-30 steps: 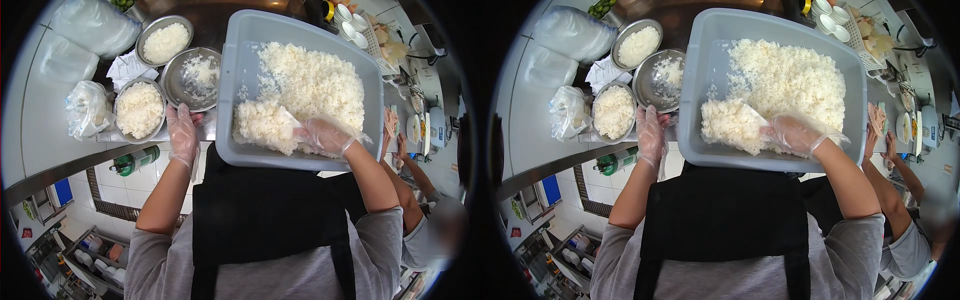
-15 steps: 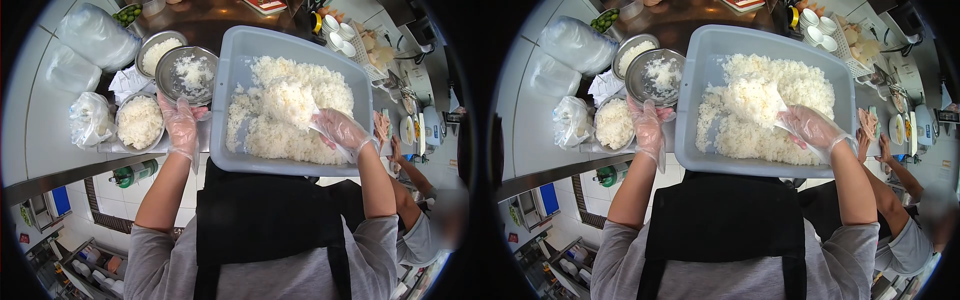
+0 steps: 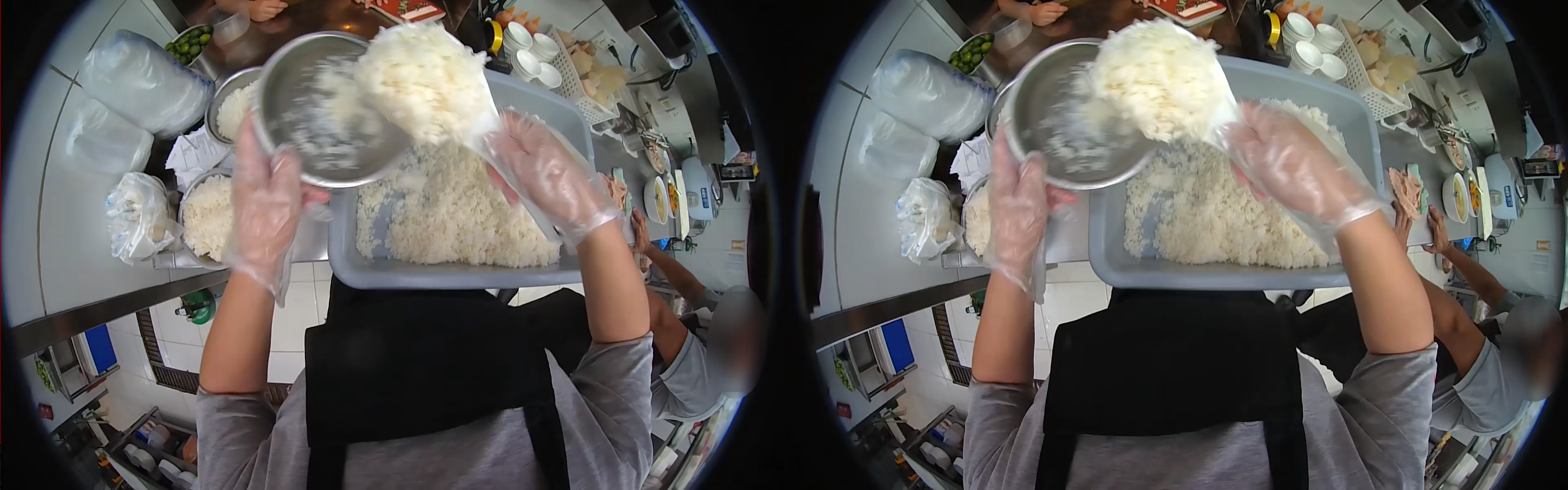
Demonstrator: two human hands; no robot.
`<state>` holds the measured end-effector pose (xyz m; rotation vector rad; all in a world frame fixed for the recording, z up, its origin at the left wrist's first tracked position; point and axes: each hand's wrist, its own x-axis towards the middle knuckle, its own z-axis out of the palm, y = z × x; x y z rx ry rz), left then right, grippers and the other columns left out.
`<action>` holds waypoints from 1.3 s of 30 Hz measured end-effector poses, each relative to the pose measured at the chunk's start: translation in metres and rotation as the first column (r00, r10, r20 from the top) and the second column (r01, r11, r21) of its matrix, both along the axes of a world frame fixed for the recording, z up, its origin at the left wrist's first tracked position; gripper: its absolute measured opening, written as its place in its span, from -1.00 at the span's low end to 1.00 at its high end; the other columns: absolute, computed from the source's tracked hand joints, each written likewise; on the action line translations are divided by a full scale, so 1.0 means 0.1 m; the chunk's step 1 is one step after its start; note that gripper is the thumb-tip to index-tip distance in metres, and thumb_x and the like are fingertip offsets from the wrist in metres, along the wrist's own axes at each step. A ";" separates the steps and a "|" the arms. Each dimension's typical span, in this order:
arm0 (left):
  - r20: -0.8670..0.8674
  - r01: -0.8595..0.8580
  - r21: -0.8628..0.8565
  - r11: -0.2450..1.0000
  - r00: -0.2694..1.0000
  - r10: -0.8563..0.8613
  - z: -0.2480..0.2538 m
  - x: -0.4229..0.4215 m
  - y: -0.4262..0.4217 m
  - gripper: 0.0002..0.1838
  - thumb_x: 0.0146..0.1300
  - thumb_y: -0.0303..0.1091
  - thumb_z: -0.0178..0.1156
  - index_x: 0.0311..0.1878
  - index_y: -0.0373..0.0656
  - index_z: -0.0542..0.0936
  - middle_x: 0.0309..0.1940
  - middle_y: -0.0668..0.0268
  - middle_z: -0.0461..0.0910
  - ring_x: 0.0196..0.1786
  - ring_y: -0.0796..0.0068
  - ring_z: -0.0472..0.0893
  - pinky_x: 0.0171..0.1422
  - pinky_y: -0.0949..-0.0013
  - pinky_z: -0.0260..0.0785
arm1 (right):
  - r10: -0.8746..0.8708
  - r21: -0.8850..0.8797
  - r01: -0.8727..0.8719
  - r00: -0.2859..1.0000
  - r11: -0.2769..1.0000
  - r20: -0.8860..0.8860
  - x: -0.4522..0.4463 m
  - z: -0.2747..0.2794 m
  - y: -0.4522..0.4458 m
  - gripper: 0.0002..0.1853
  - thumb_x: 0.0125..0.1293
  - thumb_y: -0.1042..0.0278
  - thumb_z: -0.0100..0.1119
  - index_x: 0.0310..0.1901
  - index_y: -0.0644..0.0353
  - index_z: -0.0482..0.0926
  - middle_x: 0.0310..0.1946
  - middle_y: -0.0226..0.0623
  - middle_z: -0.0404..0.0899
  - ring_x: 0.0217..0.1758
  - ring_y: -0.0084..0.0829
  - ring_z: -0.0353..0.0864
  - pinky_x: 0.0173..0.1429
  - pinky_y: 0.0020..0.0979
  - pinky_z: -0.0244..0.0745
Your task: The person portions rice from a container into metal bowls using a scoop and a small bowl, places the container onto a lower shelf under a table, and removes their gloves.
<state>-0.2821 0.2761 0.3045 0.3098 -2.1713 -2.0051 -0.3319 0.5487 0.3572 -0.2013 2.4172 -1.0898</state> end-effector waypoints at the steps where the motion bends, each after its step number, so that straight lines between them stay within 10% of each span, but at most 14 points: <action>1: 0.084 0.061 0.063 0.996 0.994 -0.067 -0.03 -0.03 0.03 -0.36 0.32 -0.56 -0.12 0.48 -0.08 0.07 -0.01 0.09 0.53 -0.51 0.51 0.62 -0.56 0.55 0.50 | 0.067 0.124 -0.030 0.951 0.992 -0.301 -0.01 -0.15 -0.02 -0.67 0.49 0.14 -0.03 0.01 0.26 0.48 -0.62 -0.40 0.47 -0.64 -0.54 0.43 -0.54 -0.45 0.37; 3: 0.094 0.159 0.115 0.981 0.981 -0.170 -0.13 -0.08 0.11 -0.41 0.40 -0.44 -0.07 0.48 -0.07 0.10 -0.22 0.21 0.61 -0.60 0.58 0.58 -0.59 0.58 0.38 | 0.609 0.671 -0.022 0.440 0.741 -0.659 0.03 -0.26 0.06 -0.68 0.49 0.17 -0.05 -0.02 0.28 0.50 -0.57 -0.27 0.52 -0.54 -0.38 0.52 -0.42 -0.35 0.44; 9: 0.118 0.085 0.256 0.963 0.986 -0.118 -0.44 -0.03 0.10 -0.41 0.41 -0.41 -0.05 0.48 -0.09 0.09 -0.15 0.23 0.60 -0.60 0.61 0.54 -0.59 0.59 0.39 | 0.031 0.340 0.107 0.926 0.934 -0.377 0.00 -0.17 0.02 -0.68 0.45 0.20 -0.06 -0.07 0.30 0.55 -0.44 0.06 0.57 -0.40 -0.10 0.61 -0.24 -0.15 0.49; 13: 0.081 -0.029 0.277 0.961 0.997 0.007 -0.48 0.01 -0.07 -0.40 0.41 -0.40 -0.04 0.48 -0.10 0.08 -0.13 0.24 0.58 -0.61 0.65 0.51 -0.55 0.58 0.45 | 0.198 0.694 0.172 0.886 0.699 -0.419 -0.22 -0.52 0.34 -0.65 0.48 0.15 -0.10 -0.08 0.27 0.55 -0.33 0.06 0.63 -0.29 0.01 0.66 -0.14 0.02 0.49; 15: 0.108 -0.053 0.252 0.966 0.994 0.026 -0.52 0.05 -0.17 -0.41 0.41 -0.41 -0.05 0.48 -0.10 0.09 -0.10 0.23 0.57 -0.61 0.66 0.50 -0.56 0.59 0.44 | -0.010 0.731 0.153 0.981 0.665 -0.196 -0.14 -0.55 0.32 -0.67 0.50 0.20 -0.14 -0.04 0.28 0.54 -0.40 -0.03 0.62 -0.37 -0.04 0.65 -0.27 -0.07 0.55; 20: 0.152 -0.172 0.229 0.958 0.979 0.139 -0.56 0.13 -0.22 -0.44 0.42 -0.43 -0.07 0.47 -0.09 0.11 -0.02 0.20 0.54 -0.61 0.64 0.50 -0.55 0.58 0.47 | 0.440 0.851 -0.129 0.889 0.508 -0.128 0.30 -0.76 0.27 -0.75 0.51 0.38 -0.19 -0.09 0.37 0.47 -0.57 -0.18 0.52 -0.55 -0.20 0.60 -0.58 -0.29 0.49; 27: 0.093 -0.161 0.208 0.965 0.985 0.145 -0.58 0.21 -0.26 -0.45 0.43 -0.47 -0.09 0.46 -0.11 0.11 0.01 0.21 0.53 -0.62 0.63 0.51 -0.56 0.58 0.50 | 0.578 0.668 -0.410 0.815 0.621 -0.037 0.76 -0.42 0.13 -0.76 0.48 0.40 -0.13 -0.09 0.41 0.47 -0.54 -0.05 0.53 -0.47 -0.15 0.61 -0.37 -0.14 0.53; 28: 0.093 -0.158 0.208 0.965 0.986 0.141 -0.58 0.21 -0.27 -0.44 0.43 -0.48 -0.10 0.47 -0.06 0.09 -0.01 0.24 0.54 -0.59 0.67 0.52 -0.57 0.61 0.46 | 0.870 0.937 -0.226 0.476 0.267 -0.133 0.65 -0.51 0.28 -0.74 0.49 0.34 -0.14 -0.09 0.37 0.48 -0.51 -0.03 0.55 -0.44 -0.14 0.62 -0.32 -0.12 0.54; 30: 0.098 -0.148 0.211 0.966 0.987 0.130 -0.58 0.22 -0.28 -0.43 0.44 -0.49 -0.12 0.49 -0.02 0.08 -0.03 0.26 0.55 -0.56 0.72 0.53 -0.58 0.65 0.43 | 0.998 0.988 0.156 0.062 -0.013 0.003 0.40 -0.60 0.35 -0.72 0.51 0.29 -0.15 -0.10 0.33 0.48 -0.48 -0.02 0.57 -0.41 -0.12 0.63 -0.27 -0.11 0.55; 32: 0.088 -0.118 0.167 0.979 0.991 0.105 -0.59 0.24 -0.28 -0.43 0.44 -0.49 -0.11 0.48 -0.02 0.09 0.00 0.26 0.54 -0.54 0.72 0.52 -0.57 0.65 0.43 | 0.161 0.774 -0.031 0.983 0.633 -0.093 0.05 -0.45 0.08 -0.71 0.51 0.21 -0.14 -0.12 0.24 0.50 -0.46 -0.08 0.59 -0.40 -0.15 0.64 -0.26 -0.13 0.57; 39: 0.078 -0.184 0.188 0.965 0.982 0.172 -0.73 0.29 -0.24 -0.45 0.44 -0.48 -0.11 0.47 -0.01 0.11 0.01 0.26 0.51 -0.50 0.71 0.51 -0.55 0.61 0.48 | 0.452 0.708 -0.351 0.890 0.613 0.050 0.54 -0.67 0.05 -0.67 0.50 0.12 -0.10 -0.12 0.22 0.52 -0.42 -0.06 0.60 -0.31 -0.05 0.65 -0.19 -0.11 0.57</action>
